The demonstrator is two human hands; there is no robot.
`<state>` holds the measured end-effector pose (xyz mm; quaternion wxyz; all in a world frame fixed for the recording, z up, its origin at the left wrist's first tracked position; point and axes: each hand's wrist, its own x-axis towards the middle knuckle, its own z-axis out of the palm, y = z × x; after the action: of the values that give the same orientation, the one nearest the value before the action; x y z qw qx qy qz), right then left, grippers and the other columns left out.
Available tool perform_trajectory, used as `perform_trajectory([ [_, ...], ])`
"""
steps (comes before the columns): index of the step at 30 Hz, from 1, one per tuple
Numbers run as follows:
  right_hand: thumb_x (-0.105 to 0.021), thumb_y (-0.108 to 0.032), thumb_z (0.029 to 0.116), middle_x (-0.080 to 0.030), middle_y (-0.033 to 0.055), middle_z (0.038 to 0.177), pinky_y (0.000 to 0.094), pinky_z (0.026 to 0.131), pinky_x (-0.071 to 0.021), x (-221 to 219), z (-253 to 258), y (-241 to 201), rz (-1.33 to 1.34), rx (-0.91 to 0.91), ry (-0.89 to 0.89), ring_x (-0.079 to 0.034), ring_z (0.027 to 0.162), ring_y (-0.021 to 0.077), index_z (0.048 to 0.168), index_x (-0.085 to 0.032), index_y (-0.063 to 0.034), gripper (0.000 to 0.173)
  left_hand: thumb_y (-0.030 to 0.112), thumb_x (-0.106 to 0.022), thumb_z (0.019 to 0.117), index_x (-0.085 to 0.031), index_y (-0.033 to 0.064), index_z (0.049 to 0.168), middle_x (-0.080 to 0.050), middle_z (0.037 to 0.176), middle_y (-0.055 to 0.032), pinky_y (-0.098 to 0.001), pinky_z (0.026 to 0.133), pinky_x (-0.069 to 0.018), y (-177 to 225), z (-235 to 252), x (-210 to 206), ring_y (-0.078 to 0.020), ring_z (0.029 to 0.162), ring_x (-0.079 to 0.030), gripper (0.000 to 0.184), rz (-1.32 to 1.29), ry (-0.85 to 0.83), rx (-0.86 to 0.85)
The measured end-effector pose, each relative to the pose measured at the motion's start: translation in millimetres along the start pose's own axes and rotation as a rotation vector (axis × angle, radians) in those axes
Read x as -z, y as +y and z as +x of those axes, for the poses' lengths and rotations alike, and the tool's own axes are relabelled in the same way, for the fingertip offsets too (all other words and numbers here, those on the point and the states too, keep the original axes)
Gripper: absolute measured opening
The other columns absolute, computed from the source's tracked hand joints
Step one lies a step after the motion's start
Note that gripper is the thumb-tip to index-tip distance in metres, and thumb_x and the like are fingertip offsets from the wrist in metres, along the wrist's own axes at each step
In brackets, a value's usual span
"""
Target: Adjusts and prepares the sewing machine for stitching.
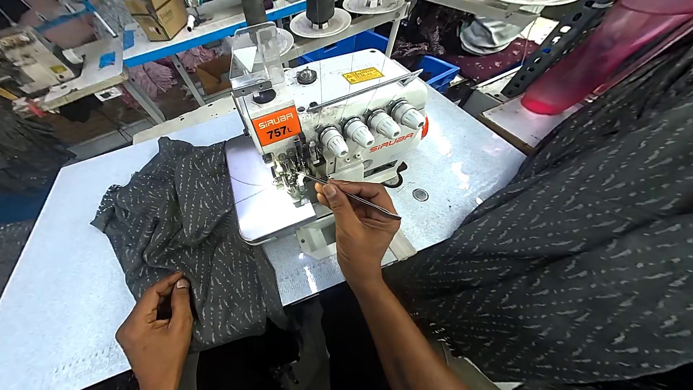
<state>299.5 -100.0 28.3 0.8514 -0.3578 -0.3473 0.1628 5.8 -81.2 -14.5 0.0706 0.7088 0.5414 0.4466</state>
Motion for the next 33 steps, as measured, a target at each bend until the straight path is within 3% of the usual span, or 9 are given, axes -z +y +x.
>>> perform_trajectory([
  [33,-0.075,0.004,0.0894,-0.075,0.0153,0.103,0.0364,0.079,-0.0664,-2.0,2.6,-4.8,0.019,0.035,0.021,-0.077,0.091,0.0245,0.105,-0.067,-0.0010,0.018,0.012,-0.060,0.0957,-0.072,-0.0055,0.102,-0.069,0.079,-0.0047,-0.0107,0.060,-0.0486,-0.4,-0.4,-1.0,0.0047,0.065,-0.059,0.022,-0.013,0.006,-0.005],
])
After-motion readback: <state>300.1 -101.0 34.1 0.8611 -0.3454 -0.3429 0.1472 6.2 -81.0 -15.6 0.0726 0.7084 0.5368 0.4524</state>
